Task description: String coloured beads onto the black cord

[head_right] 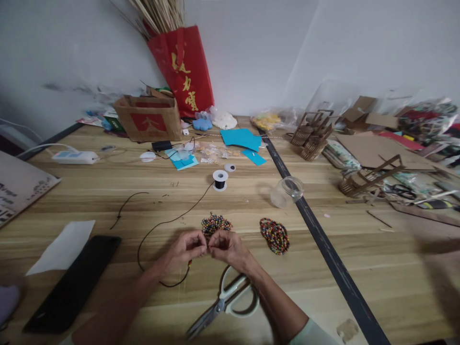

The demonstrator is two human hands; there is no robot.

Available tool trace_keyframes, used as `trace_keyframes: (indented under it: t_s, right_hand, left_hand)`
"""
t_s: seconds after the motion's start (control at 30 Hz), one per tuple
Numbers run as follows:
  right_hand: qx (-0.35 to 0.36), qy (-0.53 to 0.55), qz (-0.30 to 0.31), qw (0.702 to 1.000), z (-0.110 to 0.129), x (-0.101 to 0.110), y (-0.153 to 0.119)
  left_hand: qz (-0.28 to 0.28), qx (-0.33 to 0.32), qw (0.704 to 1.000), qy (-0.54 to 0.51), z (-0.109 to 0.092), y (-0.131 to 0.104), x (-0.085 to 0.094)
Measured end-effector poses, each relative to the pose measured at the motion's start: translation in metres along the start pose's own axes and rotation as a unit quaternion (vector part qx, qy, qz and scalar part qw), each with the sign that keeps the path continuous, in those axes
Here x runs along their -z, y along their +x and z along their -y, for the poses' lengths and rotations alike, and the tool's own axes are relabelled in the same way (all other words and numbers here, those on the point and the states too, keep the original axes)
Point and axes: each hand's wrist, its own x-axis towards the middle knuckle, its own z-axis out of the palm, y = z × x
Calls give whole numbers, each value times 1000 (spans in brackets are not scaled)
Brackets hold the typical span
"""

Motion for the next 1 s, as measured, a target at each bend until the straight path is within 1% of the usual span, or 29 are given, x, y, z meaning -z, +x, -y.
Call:
trace_keyframes:
  t_s: [0.2,0.4,0.6,0.7,1.0]
  right_hand:
    - [-4,9,13,1000,-2,1,0]
    - [-5,21,12,1000,-8,3,2]
    - [-4,29,28,999,-7,4,2]
    - [-15,39,34,999,-7,5,2]
    - [-11,46,44,998,-8,6,3]
  left_hand:
    - [15,-7,1000,1,1,-1,0]
    - [20,-14,1000,5,4,0,1]
    - [21,-15,1000,9,8,0,1]
    - [26,-21,999,11,11,0,2]
    - [30,-20,999,20,7,0,2]
